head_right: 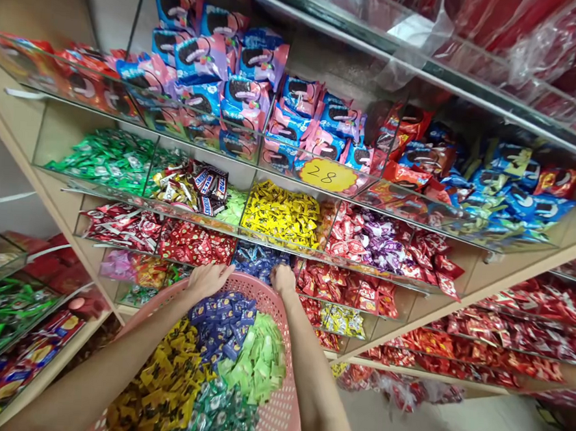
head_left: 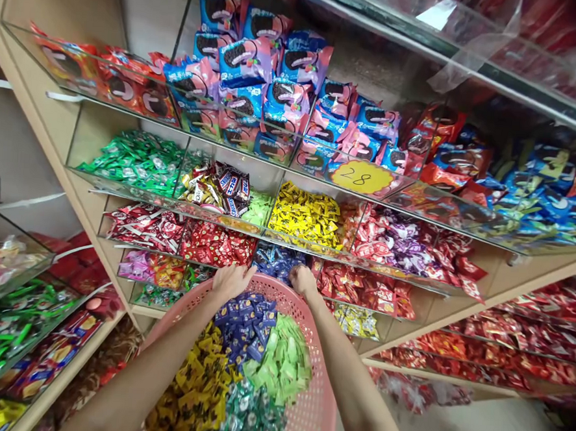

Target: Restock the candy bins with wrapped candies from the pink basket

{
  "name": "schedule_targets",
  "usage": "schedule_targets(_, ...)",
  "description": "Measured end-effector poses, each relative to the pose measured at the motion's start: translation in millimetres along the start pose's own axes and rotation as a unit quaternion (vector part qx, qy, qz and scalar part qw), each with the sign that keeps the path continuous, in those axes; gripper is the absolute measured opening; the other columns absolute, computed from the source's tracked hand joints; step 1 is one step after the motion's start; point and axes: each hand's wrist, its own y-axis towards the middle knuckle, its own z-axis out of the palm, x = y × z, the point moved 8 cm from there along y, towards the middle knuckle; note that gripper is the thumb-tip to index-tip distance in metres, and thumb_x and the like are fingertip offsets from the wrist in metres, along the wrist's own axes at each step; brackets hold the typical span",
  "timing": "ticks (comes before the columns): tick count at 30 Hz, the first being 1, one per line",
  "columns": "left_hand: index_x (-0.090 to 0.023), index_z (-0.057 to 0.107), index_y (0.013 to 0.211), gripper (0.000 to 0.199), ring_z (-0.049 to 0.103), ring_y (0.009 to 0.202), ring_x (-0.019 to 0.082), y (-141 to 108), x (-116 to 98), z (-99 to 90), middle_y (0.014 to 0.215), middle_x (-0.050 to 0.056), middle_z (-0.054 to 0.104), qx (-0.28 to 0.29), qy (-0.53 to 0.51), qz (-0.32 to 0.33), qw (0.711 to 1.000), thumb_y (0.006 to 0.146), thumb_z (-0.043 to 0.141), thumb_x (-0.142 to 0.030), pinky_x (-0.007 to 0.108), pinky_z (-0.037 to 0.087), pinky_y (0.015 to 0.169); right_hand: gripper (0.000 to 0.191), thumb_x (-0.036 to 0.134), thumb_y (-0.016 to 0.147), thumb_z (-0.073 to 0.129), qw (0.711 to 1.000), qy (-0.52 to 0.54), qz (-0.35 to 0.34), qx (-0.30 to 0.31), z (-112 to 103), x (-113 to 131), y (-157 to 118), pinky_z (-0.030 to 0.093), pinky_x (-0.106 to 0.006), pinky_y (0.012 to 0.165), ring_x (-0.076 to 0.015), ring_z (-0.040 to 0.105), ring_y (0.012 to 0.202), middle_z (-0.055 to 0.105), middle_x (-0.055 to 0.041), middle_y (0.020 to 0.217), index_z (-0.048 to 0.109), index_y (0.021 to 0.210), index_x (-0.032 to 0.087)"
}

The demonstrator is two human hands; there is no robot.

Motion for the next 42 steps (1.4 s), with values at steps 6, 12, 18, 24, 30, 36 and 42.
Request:
schedule_targets(6, -0.019, 0.063, 0.084, 0.068, 0.058, 0.084, 0.025, -1.2, -1.7, -1.1, 0.084, 0.011, 0.064, -0.005, 0.01, 0.017, 1.0, 0.08, 0.01, -0.061, 0.033, 0.038, 0.072, 0.013, 0.016, 0.066, 0.047, 0.997, 0.059, 0.005, -0.042, -18.5, 4.0, -4.1, 0.035, -0.021, 0.061, -0.0123, 0.052, 0.064, 0.058, -0.0056, 0.074, 0.056, 0.057, 0.015)
schedule_targets(12, -0.019, 0.063, 0.087, 0.066, 0.057, 0.087, 0.024, -1.8, -0.3, -0.1, 0.086, 0.011, 0.064, 0.011, 0.006, 0.016, 1.0, 0.08, 0.012, -0.061, 0.032, 0.038, 0.074, 0.017, 0.024, 0.07, 0.039, 0.983, 0.148, 0.012, -0.11, -49.1, 14.2, -22.8, 0.038, -0.021, 0.067, -0.012, 0.05, 0.072, 0.057, -0.0027, 0.077, 0.049, 0.058, 0.016)
schedule_targets(18, -0.019, 0.063, 0.087, 0.069, 0.058, 0.086, 0.024, -0.1, -1.3, 0.2, 0.085, 0.011, 0.064, 0.01, 0.014, 0.033, 0.999, 0.08, 0.01, -0.062, 0.032, 0.038, 0.073, 0.012, 0.026, 0.066, 0.043, 0.88, 0.463, 0.095, -0.047, -36.9, 18.2, -82.0, 0.044, -0.024, 0.061, -0.0117, 0.052, 0.059, 0.054, 0.0017, 0.059, 0.044, 0.057, 0.018)
schedule_targets(24, -0.02, 0.062, 0.089, 0.068, 0.058, 0.086, 0.024, 0.2, -0.1, 1.3, 0.087, 0.011, 0.064, 0.003, 0.01, 0.033, 0.999, 0.079, 0.01, -0.063, 0.032, 0.038, 0.074, 0.006, 0.023, 0.061, 0.045, 0.835, 0.506, 0.176, 0.124, 24.3, 29.7, -118.3, 0.047, -0.027, 0.057, -0.0129, 0.056, 0.053, 0.057, 0.0013, 0.056, 0.047, 0.058, 0.018)
schedule_targets(30, -0.02, 0.063, 0.089, 0.069, 0.058, 0.082, 0.024, 0.5, -0.5, 1.4, 0.085, 0.011, 0.064, -0.005, 0.004, 0.044, 0.999, 0.079, 0.009, -0.062, 0.033, 0.038, 0.073, 0.004, 0.021, 0.063, 0.044, 0.83, 0.506, 0.176, 0.155, 47.3, 37.8, -116.6, 0.048, -0.026, 0.058, -0.0129, 0.058, 0.056, 0.06, 0.0007, 0.061, 0.047, 0.061, 0.02)
schedule_targets(36, -0.019, 0.062, 0.09, 0.07, 0.057, 0.084, 0.023, 1.4, 0.5, 2.2, 0.085, 0.011, 0.064, -0.004, 0.004, 0.039, 0.999, 0.079, 0.009, -0.063, 0.033, 0.038, 0.073, 0.005, 0.021, 0.066, 0.042, 0.847, 0.477, 0.154, 0.18, 61.0, 54.0, -112.4, 0.046, -0.023, 0.053, -0.012, 0.058, 0.054, 0.059, 0.0008, 0.061, 0.046, 0.063, 0.019)
schedule_targets(42, -0.019, 0.063, 0.085, 0.068, 0.058, 0.085, 0.023, 0.8, 0.2, 0.4, 0.085, 0.01, 0.064, -0.002, 0.003, 0.029, 1.0, 0.079, 0.012, -0.063, 0.031, 0.038, 0.073, 0.011, 0.023, 0.068, 0.045, 0.941, 0.307, 0.094, 0.109, 62.2, 52.0, -106.6, 0.033, -0.017, 0.043, -0.0087, 0.051, 0.042, 0.055, 0.0023, 0.047, 0.048, 0.06, 0.017)
